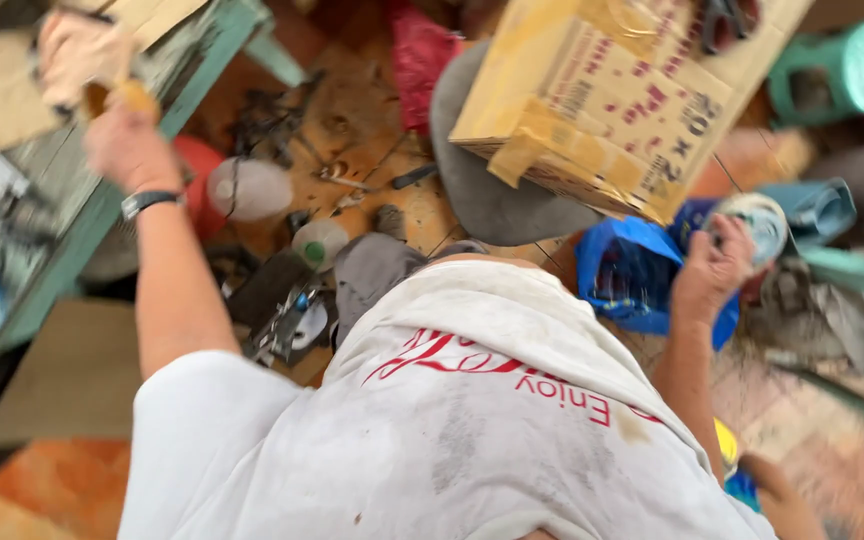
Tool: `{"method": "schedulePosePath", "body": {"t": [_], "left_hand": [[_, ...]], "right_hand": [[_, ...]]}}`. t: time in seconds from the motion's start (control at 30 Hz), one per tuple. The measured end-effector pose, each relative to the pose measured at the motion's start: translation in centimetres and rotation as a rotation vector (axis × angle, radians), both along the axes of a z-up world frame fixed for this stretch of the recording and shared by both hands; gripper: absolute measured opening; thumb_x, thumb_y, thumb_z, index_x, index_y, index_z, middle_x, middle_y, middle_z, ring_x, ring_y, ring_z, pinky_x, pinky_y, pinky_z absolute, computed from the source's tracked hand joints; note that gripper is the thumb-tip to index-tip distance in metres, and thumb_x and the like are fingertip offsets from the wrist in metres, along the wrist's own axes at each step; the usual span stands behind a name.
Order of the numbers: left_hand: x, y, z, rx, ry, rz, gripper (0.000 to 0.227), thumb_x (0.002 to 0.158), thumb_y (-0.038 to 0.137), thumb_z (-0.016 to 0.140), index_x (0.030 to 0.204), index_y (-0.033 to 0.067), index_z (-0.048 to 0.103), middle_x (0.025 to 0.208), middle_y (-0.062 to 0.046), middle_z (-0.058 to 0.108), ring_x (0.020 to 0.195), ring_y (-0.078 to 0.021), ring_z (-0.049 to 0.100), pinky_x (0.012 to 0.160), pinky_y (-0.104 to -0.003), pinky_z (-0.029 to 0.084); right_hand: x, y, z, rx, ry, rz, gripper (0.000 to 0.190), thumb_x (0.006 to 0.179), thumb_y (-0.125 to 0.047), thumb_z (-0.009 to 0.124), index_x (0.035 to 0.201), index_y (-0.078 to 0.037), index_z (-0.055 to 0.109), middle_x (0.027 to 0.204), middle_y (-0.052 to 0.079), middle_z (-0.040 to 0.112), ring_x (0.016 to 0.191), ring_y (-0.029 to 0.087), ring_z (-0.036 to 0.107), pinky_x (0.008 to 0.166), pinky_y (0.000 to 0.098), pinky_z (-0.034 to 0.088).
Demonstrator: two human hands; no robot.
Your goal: The person tapes a cardboard box shut using a roll of tape, applying the tape along the seams by hand and cutting it with shears.
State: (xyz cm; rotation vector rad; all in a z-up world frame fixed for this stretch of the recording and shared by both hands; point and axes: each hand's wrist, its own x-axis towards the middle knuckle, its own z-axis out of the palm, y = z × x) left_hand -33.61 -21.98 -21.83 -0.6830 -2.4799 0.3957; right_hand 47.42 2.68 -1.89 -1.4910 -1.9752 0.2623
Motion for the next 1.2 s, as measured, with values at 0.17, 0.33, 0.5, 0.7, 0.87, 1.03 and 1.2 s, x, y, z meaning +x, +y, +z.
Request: {"method": "schedulePosePath", "body": {"t": [0.17, 0.33, 0.5, 0.7, 0.87, 1.03, 1.2], "left_hand": [[-6.9, -2.8, -4.5, 0.231, -0.213, -0.135, 0.008, 0.083, 0.025, 0.070, 0.086, 0.0304, 0.074, 0.073, 0.002, 0.068, 0.066, -0.0258, 0.064, 0.042, -0.042, 0.049], [-5.8, -2.8, -5.2, 0.186, -0.498, -0.052, 0.015, 0.101, 0.020, 0.064, 0.089, 0.0189, 0.072, 0.092, -0.011, 0.075, 0.093, -0.0379, 0.065, 0.092, -0.051, 0.041], [0.0, -1.5, 2.3, 0.290, -0.514, -0.170, 0.070, 0.088, -0.012, 0.079, 0.149, 0.0060, 0.052, 0.147, -0.022, 0.061, 0.138, -0.0463, 0.041, 0.100, -0.076, -0.004], [12.0, 5.9, 13.4, 1.695, -1.408, -0.081, 0.026, 0.094, -0.001, 0.071, 0.119, 0.0051, 0.072, 0.136, -0.012, 0.044, 0.129, -0.0303, 0.054, 0.103, -0.041, 0.066], [23.6, 11.5, 16.8, 0.657, -1.144, -0.916, 0.043, 0.095, -0.012, 0.062, 0.134, 0.0062, 0.065, 0.138, -0.016, 0.058, 0.130, -0.0346, 0.052, 0.113, -0.050, 0.046], [32.5, 16.6, 19.8, 0.577, -1.615, -1.120, 0.040, 0.105, -0.002, 0.056, 0.143, 0.0099, 0.058, 0.151, -0.013, 0.052, 0.139, -0.0296, 0.049, 0.120, -0.045, 0.045], [35.6, 19.6, 19.3, 0.588, -1.665, -1.233, 0.050, 0.107, -0.004, 0.049, 0.153, 0.0149, 0.046, 0.155, -0.009, 0.050, 0.144, -0.0285, 0.051, 0.120, -0.040, 0.045]], "right_hand": [[-2.1, -5.4, -0.5, -0.265, 0.114, -0.227, 0.025, 0.105, -0.007, 0.064, 0.128, -0.003, 0.070, 0.136, 0.016, 0.054, 0.126, 0.026, 0.057, 0.087, 0.0327, 0.055], [-3.7, -7.9, 0.8, -0.318, 0.148, -0.246, 0.025, 0.106, -0.006, 0.062, 0.129, -0.001, 0.068, 0.139, 0.016, 0.052, 0.126, 0.026, 0.056, 0.091, 0.0334, 0.057], [-6.7, -7.4, 3.9, -0.107, -0.024, -0.117, 0.025, 0.104, -0.003, 0.066, 0.129, -0.002, 0.069, 0.138, 0.016, 0.058, 0.131, 0.034, 0.050, 0.110, 0.0494, 0.043], [-13.8, -3.8, 6.2, 0.025, -0.048, 0.193, 0.024, 0.103, -0.005, 0.071, 0.127, 0.000, 0.071, 0.137, 0.020, 0.061, 0.131, 0.035, 0.051, 0.114, 0.0524, 0.041], [-18.9, -1.0, 4.6, 0.023, -0.169, 0.429, 0.041, 0.111, -0.030, 0.063, 0.138, 0.000, 0.065, 0.151, 0.022, 0.052, 0.144, 0.039, 0.042, 0.122, 0.0539, 0.036], [-21.8, 1.0, 1.7, -0.048, -0.350, 0.556, 0.050, 0.118, -0.041, 0.052, 0.158, -0.011, 0.045, 0.164, 0.010, 0.030, 0.155, 0.036, 0.021, 0.135, 0.0587, 0.023], [-23.4, 1.3, 1.4, 0.088, -0.446, 0.522, 0.058, 0.115, -0.053, 0.053, 0.153, -0.009, 0.056, 0.159, 0.016, 0.042, 0.148, 0.042, 0.035, 0.125, 0.0658, 0.020]]}}
